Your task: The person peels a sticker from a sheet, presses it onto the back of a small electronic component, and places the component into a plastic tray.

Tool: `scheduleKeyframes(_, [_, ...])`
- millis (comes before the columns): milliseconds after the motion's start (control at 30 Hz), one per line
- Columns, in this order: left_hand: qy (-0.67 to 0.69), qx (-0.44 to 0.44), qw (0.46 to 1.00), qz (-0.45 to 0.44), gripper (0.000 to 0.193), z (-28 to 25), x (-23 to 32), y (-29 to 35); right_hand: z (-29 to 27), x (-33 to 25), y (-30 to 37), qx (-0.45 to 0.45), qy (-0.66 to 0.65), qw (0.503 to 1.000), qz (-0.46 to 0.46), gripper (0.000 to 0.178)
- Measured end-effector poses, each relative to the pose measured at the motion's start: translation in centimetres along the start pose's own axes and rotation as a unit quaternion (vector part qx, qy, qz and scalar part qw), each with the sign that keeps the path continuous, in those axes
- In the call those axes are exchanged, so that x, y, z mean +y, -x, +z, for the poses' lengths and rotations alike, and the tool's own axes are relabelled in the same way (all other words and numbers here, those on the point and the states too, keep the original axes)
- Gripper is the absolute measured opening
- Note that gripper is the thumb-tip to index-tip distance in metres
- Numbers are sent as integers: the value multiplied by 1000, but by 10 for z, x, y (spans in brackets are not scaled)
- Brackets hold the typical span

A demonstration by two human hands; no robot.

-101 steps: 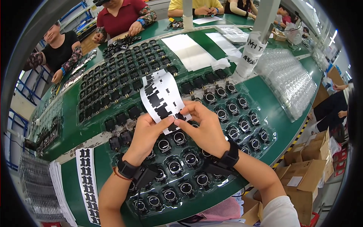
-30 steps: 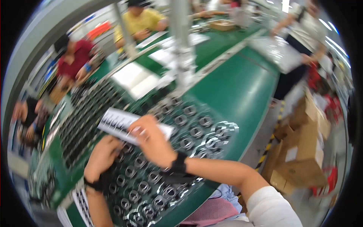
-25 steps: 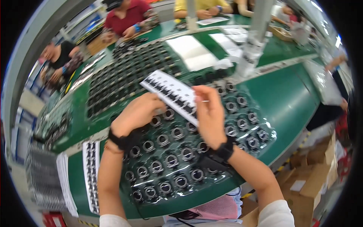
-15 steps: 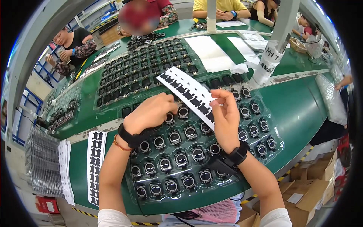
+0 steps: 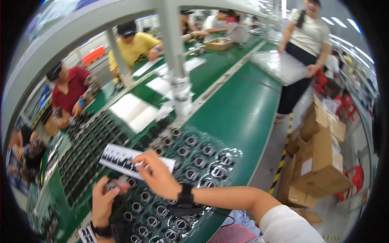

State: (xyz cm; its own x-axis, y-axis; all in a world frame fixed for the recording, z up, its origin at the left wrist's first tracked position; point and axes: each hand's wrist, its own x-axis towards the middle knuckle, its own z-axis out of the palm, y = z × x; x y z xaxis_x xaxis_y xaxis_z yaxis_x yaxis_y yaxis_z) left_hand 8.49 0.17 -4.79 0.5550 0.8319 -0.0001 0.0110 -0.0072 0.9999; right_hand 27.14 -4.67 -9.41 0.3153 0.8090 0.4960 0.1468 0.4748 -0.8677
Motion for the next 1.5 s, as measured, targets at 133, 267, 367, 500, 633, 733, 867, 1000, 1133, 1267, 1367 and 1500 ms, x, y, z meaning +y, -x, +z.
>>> scheduleKeyframes(133, [235, 44, 965, -107, 20, 18, -8, 10, 3, 1, -1, 6, -19, 1000, -20, 18])
scheduleKeyframes(267, [256, -20, 963, -80, 18, 20, -23, 3, 2, 0, 0, 8, -15, 1000, -23, 17])
scheduleKeyframes(367, [168, 52, 984, -23, 37, 27, -25, 2, 2, 0, 0, 2, -16, 1000, -17, 14])
scheduleKeyframes(500, [121, 61, 991, -19, 44, 22, -30, 0, 2, -1, 0, -7, -6, 1000, -23, 12])
scheduleKeyframes(633, [72, 74, 995, -8, 47, 21, -34, 1, 0, -4, 1, -34, -24, 999, -11, 11])
scheduleKeyframes(733, [66, 82, 994, 1, 46, 20, -36, 3, 1, -6, 2, -51, -27, 998, 5, 10])
scheduleKeyframes(867, [67, 76, 995, -3, 47, 21, -41, 1, 0, -4, 2, -45, -13, 999, 27, 12])
scheduleKeyframes(1000, [105, 46, 993, 21, 46, 14, -39, 1, 5, -5, -1, -78, -18, 996, 34, 11])
scheduleKeyframes(1133, [101, -4, 994, 37, 46, 14, -47, -7, 0, -6, -1, -91, 15, 992, 91, 10])
scheduleKeyframes(1267, [70, 10, 997, 26, 47, 17, -38, -2, -2, -11, 0, -108, 50, 987, 104, 10])
scheduleKeyframes(1367, [69, 5, 997, 28, 47, 16, -39, 1, -1, -9, 3, -124, 54, 982, 133, 10])
scheduleKeyframes(1500, [76, -2, 996, 41, 44, 17, -40, 4, -1, -13, 4, -136, 78, 980, 124, 9])
